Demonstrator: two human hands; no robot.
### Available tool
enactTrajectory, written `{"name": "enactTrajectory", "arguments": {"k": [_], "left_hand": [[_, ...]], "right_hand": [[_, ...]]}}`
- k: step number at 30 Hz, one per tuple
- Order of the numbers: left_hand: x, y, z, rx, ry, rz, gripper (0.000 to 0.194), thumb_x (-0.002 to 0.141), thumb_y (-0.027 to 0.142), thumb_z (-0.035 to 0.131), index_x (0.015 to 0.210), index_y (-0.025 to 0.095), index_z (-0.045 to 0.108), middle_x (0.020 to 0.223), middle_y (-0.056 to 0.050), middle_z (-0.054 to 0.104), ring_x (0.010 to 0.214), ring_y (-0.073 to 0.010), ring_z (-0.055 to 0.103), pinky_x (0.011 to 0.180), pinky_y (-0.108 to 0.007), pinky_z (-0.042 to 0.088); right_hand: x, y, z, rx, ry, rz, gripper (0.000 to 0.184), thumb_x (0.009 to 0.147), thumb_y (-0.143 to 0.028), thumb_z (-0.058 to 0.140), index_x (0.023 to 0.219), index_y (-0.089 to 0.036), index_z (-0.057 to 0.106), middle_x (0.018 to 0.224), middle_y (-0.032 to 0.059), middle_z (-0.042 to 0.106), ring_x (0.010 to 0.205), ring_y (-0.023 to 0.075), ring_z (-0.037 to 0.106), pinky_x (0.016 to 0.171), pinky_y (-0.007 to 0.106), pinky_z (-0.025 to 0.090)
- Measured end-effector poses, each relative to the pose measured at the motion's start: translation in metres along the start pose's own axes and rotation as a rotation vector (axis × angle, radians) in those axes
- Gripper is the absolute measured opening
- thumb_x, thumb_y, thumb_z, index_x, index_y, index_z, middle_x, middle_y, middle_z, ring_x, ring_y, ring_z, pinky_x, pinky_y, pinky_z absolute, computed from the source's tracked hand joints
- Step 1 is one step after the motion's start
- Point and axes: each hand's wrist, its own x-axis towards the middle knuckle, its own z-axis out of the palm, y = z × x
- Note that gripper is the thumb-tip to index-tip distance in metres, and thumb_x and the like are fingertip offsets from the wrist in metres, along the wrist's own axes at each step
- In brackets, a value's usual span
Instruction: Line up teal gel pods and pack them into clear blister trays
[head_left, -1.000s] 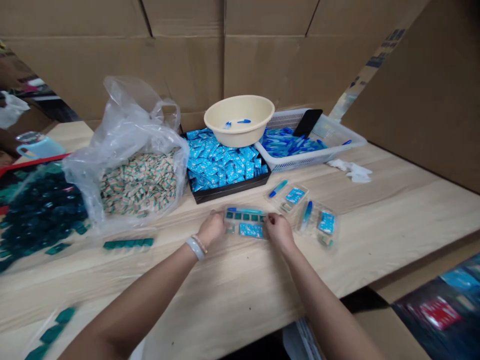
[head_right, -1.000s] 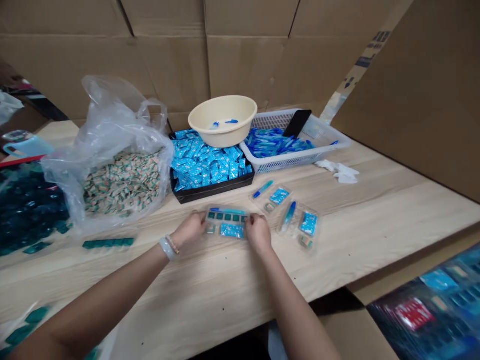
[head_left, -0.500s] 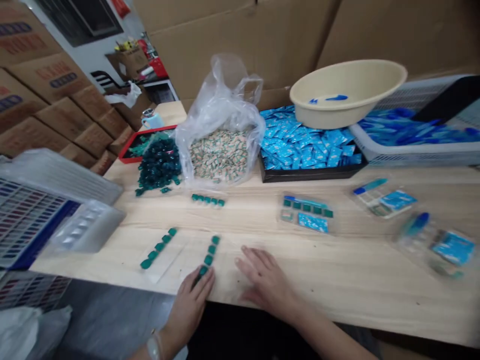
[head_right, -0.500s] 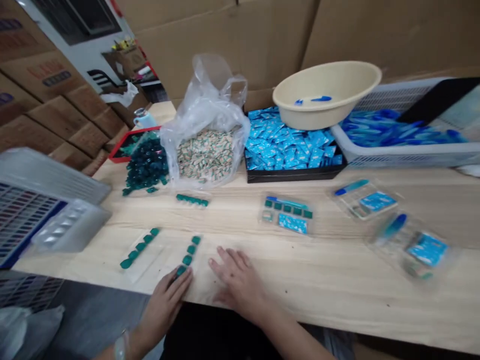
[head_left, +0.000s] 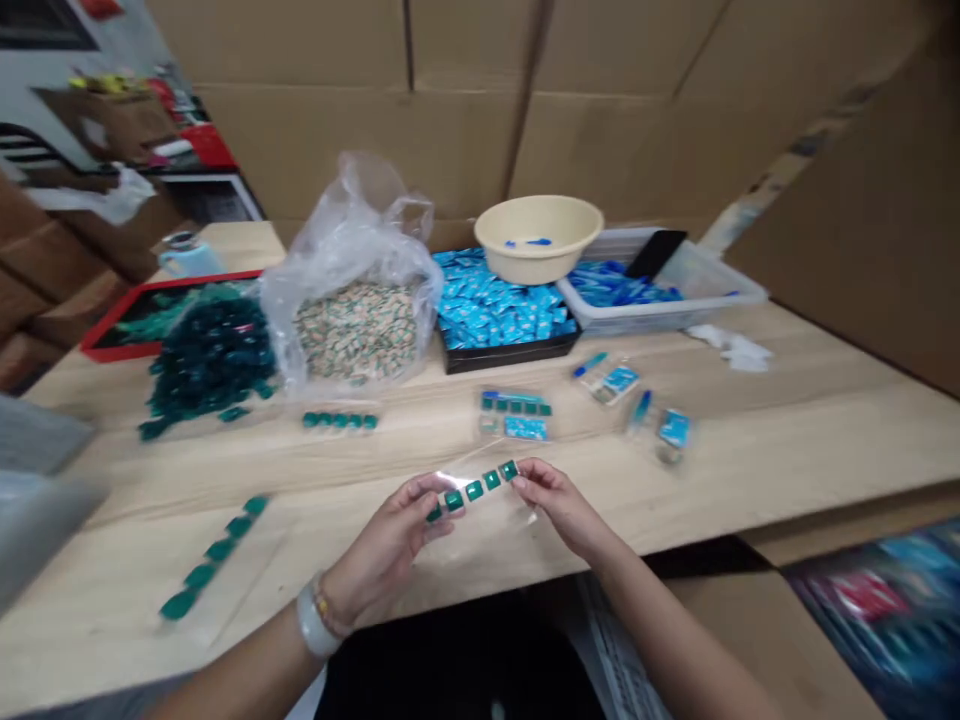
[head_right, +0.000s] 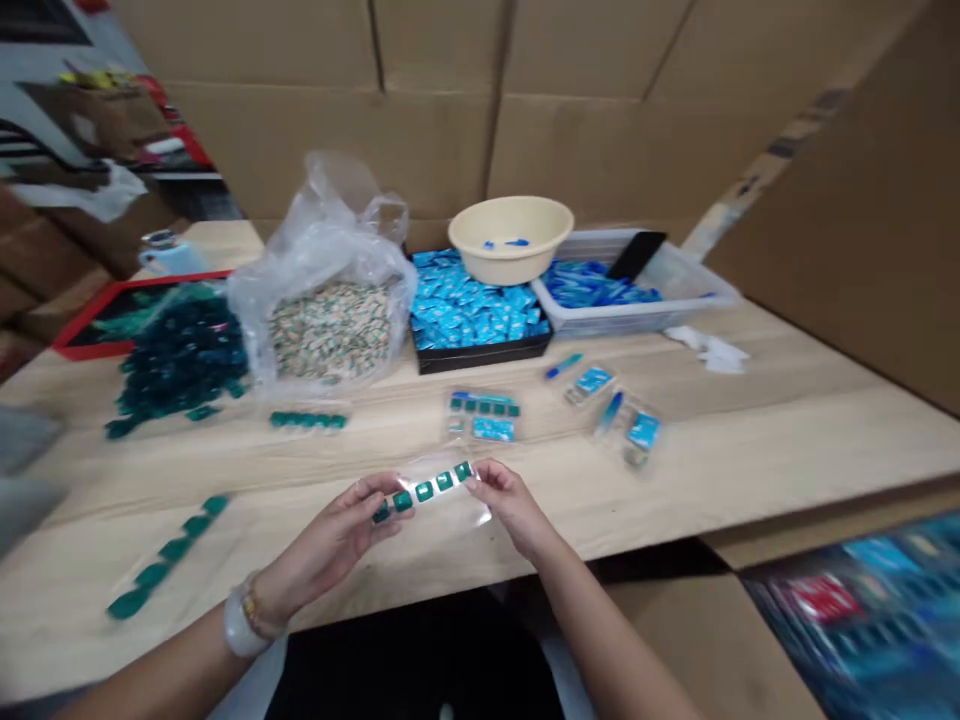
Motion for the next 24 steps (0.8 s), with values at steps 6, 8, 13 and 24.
{"name": "enactTrajectory", "arguments": {"k": [6,8,13,24], "left_hand": [[0.088,-0.016,0.085,-0.105,-0.280,-0.130,0.030,0.080,0.034,0.045,0.106,0.020,0.050,0.116,-0.008,0.048,0.096,-0.0186,0.054,0.078,-0.033,0.045],[0.114,-0.023,0.113,0.022,-0.305,-0.150,0.032,0.080,0.036,0.045,0.108,0.021,0.048,0.117,-0.008,0.046,0.091,-0.0167,0.055,0.075,-0.031,0.046],[0.182,-0.023,0.172,0.511,-0.262,0.024,0.030,0.071,0.030,0.057,0.094,0.013,0.051,0.087,-0.005,0.055,0.070,-0.0113,0.053,0.053,-0.020,0.044],[0.331,-0.018,0.206,0.962,0.189,0.141,0.029,0.074,0.024,0.053,0.099,0.008,0.052,0.076,-0.007,0.058,0.052,-0.0108,0.055,0.048,-0.021,0.043]], "right_hand": [[-0.018,-0.014,-0.097,0.282,0.220,0.043,0.031,0.059,-0.035,0.068,0.082,-0.017,0.057,0.061,-0.0020,0.055,0.051,0.0083,0.048,0.052,0.022,0.037],[-0.022,-0.016,-0.129,0.276,0.307,0.044,0.029,0.058,-0.035,0.069,0.078,-0.017,0.057,0.058,-0.0030,0.054,0.049,0.0073,0.046,0.050,0.021,0.036],[0.004,-0.046,-0.204,-0.001,0.430,-0.033,0.028,0.062,-0.042,0.063,0.065,-0.017,0.050,0.047,-0.0065,0.044,0.040,0.0051,0.037,0.041,0.018,0.027],[0.199,-0.103,-0.286,-0.868,0.449,0.001,0.010,0.065,-0.019,0.059,0.058,-0.013,0.061,0.055,0.0027,0.058,0.060,0.0129,0.054,0.056,0.022,0.036]]}}
